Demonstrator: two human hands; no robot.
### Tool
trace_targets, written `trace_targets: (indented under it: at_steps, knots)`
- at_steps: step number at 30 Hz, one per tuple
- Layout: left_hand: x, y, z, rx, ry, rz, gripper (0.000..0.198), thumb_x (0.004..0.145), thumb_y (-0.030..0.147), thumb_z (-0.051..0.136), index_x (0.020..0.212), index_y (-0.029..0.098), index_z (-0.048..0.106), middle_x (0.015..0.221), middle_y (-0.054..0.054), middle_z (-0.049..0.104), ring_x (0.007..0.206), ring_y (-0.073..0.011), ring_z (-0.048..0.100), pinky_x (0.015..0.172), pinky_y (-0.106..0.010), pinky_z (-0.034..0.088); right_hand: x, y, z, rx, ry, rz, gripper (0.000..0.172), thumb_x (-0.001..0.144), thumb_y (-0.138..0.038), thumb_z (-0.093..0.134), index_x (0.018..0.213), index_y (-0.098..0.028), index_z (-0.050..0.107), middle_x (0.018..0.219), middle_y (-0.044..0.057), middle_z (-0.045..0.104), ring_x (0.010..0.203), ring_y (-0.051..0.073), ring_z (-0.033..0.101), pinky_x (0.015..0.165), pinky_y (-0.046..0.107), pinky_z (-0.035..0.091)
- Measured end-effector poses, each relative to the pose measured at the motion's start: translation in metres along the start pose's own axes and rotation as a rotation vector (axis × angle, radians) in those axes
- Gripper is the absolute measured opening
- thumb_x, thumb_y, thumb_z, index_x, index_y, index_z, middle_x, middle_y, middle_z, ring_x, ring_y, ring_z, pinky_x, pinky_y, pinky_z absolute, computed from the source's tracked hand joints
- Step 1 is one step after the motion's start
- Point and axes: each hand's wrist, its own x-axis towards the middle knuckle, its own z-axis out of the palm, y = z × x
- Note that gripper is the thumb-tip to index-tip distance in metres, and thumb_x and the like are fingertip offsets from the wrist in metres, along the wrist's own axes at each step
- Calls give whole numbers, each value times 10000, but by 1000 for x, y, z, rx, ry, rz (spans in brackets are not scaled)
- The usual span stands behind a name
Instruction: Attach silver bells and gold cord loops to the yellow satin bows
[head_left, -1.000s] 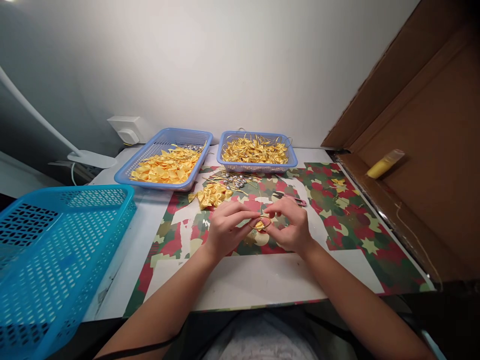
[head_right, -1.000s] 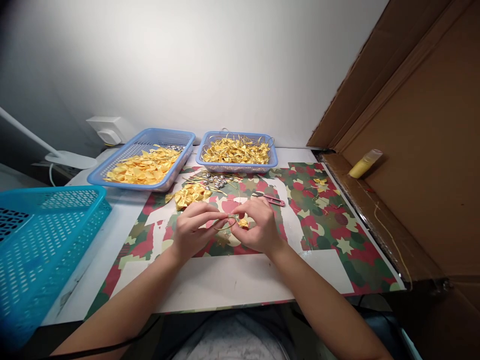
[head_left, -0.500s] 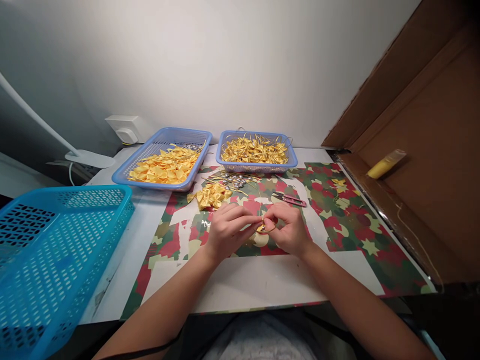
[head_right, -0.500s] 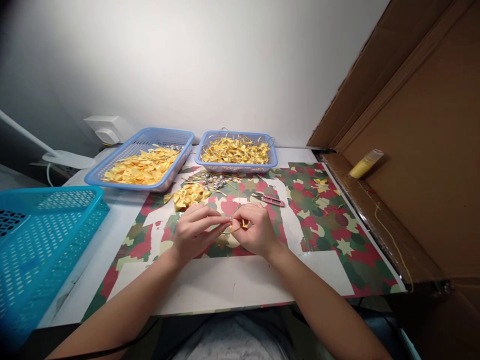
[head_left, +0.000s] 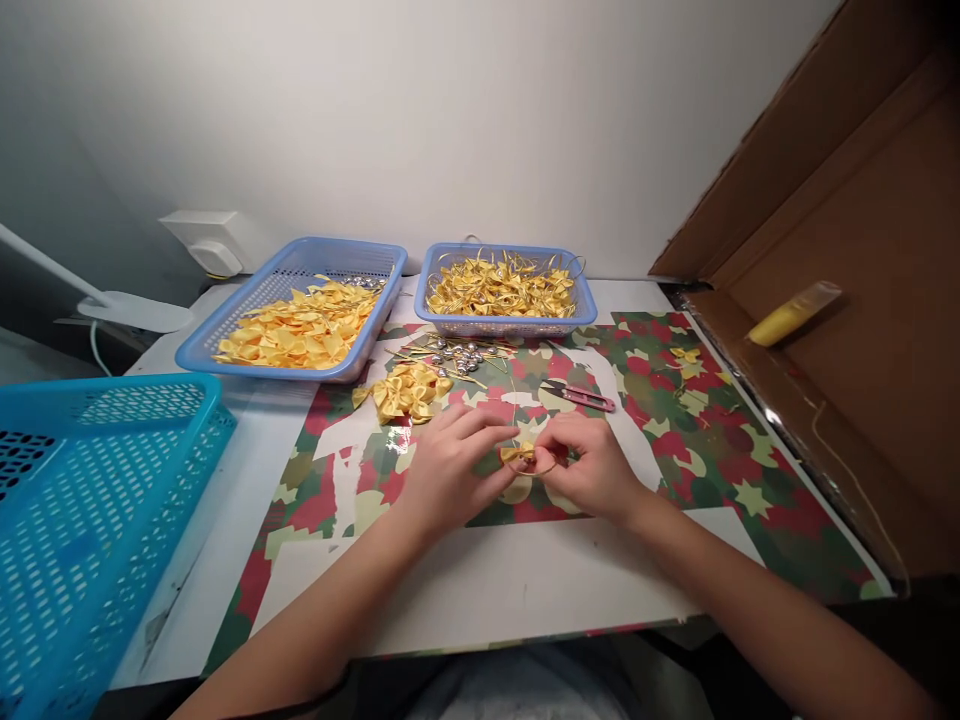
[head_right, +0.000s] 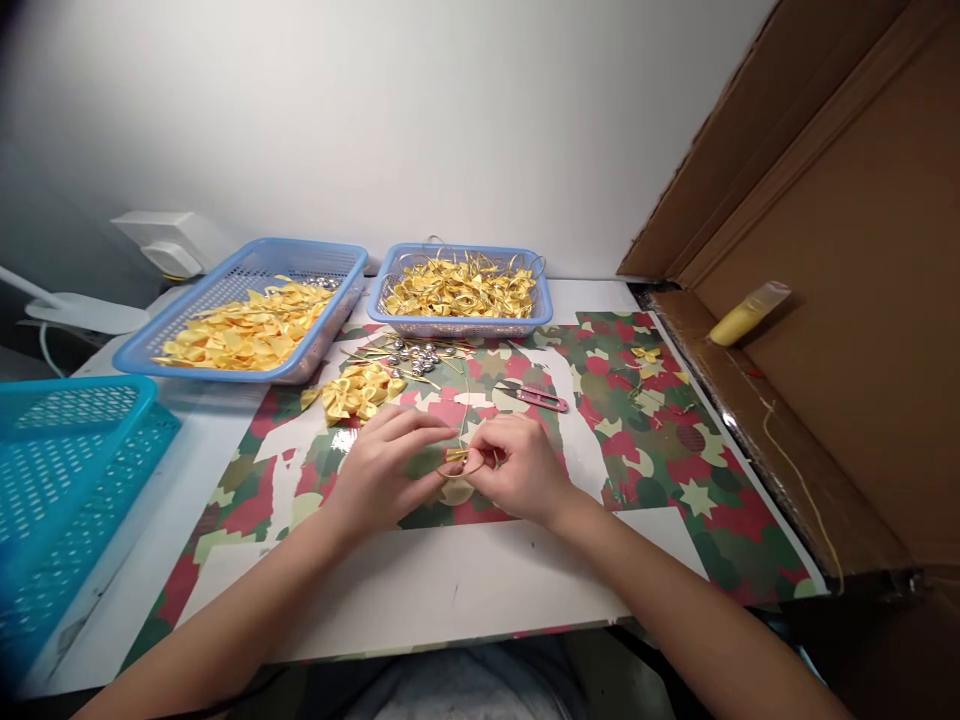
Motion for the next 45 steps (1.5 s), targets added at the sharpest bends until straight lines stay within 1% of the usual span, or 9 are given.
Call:
trace_targets:
  at_steps: [4, 9, 16, 19, 24, 29, 32, 38, 45]
  knots:
    - [1, 4, -3, 50, -258, -240, 189, 778, 371, 690, 861, 202, 690, 863, -54, 658, 785, -223, 592, 670, -350, 453, 0, 14, -6, -10, -125, 79, 220, 743, -98, 568, 556, -197, 507, 516, -27, 535, 540, 126, 466, 554, 255, 386]
    - [3, 6, 5, 98, -360, -329, 127, 773, 315, 705, 783, 198, 657, 818, -35, 638, 742, -215, 580, 613, -332, 430, 2, 18, -6, -38, -221, 126, 200, 753, -70, 584, 604, -198, 544, 601, 4, 588, 724, 183, 500, 649, 297, 433]
    - [4, 7, 11, 51, -362, -369, 88, 751, 205, 695, 790, 202, 616, 825, -31, 626, 739, -204, 571, 598, -312, 440, 9, 7, -14, -91, -269, 158, 189, 740, -62, 614, 607, -192, 580, 912, 56, 586, 904, 227, 505, 787, 395, 454]
    - [4, 11, 11, 50, -356, -364, 99, 737, 178, 676, 781, 208, 593, 814, -27, 622, 718, -197, 558, 576, -300, 423, 7, 6, -13, -79, -305, 226, 195, 745, -60, 603, 610, -197, 570, 876, 44, 603, 870, 214, 534, 766, 383, 461]
    - [4, 13, 14, 39, -356, -385, 133, 711, 149, 647, 767, 211, 543, 814, -24, 624, 712, -202, 545, 570, -303, 405, 0, 10, -5, -39, -309, 294, 206, 755, -58, 568, 613, -199, 521, 715, 13, 611, 712, 172, 508, 612, 304, 430]
    - [4, 12, 13, -17, -312, -417, 162, 758, 257, 658, 821, 211, 516, 788, -20, 621, 705, -204, 548, 582, -313, 404, -1, 11, -3, 15, -231, 199, 232, 796, -81, 566, 609, -193, 486, 694, 8, 599, 706, 163, 486, 632, 298, 419]
    - [6, 11, 11, -54, -331, -423, 218, 795, 359, 646, 751, 209, 494, 717, -10, 593, 657, -194, 522, 566, -309, 376, 0, 9, -3, 51, -174, 123, 226, 820, -100, 564, 624, -196, 502, 703, 7, 592, 697, 156, 474, 647, 301, 413]
    - [6, 9, 11, -243, -358, -383, 257, 893, 306, 543, 686, 201, 434, 659, 14, 532, 620, -147, 483, 583, -288, 353, 4, 8, -2, 55, -100, 36, 186, 820, -90, 544, 673, -203, 554, 739, 19, 603, 711, 159, 491, 663, 302, 424]
    - [7, 11, 9, -291, -346, -373, 262, 923, 301, 503, 692, 198, 436, 649, 17, 505, 621, -142, 449, 609, -292, 338, 5, 6, -3, 30, -92, 15, 197, 816, -80, 512, 664, -197, 556, 721, 23, 593, 695, 155, 482, 648, 297, 429]
